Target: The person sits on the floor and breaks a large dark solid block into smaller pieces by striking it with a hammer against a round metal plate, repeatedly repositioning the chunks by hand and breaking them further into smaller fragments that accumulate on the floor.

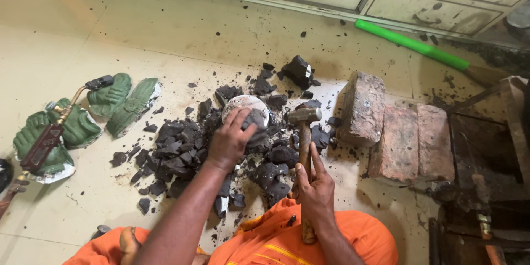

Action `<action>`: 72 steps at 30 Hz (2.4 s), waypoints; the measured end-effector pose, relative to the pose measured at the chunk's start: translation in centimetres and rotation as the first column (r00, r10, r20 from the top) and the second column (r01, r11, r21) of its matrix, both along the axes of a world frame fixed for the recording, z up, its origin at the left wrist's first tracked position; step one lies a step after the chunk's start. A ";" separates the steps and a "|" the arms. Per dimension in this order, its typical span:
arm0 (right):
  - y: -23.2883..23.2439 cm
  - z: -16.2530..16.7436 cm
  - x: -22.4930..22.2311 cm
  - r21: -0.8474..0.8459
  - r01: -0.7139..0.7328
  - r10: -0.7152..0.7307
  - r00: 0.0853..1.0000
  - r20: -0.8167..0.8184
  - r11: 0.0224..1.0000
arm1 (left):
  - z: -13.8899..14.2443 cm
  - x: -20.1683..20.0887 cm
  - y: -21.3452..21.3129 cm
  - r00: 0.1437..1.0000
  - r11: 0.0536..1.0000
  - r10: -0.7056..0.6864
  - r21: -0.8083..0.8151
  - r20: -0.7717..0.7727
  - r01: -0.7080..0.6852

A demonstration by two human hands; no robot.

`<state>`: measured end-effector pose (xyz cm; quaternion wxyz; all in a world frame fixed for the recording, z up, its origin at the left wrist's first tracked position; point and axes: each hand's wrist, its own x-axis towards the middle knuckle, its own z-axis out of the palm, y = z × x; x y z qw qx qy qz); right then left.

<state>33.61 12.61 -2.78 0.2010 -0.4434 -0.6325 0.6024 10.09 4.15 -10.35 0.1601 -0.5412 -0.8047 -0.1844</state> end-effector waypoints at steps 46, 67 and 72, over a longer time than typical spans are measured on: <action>-0.2 0.3 0.1 -0.096 -0.099 0.101 0.995 0.006 0.990 | 2.6 -2.4 2.5 0.708 0.949 0.309 -0.160 0.635 -0.270; 0.5 1.4 -3.2 0.739 -0.570 0.240 0.821 0.517 0.359 | -2.2 -2.5 2.9 0.776 0.940 -0.077 0.304 0.626 -0.152; 0.8 3.2 -3.1 0.685 -0.436 0.325 0.899 0.295 0.584 | -2.8 -3.1 3.3 0.643 0.919 -0.198 0.369 0.740 -0.141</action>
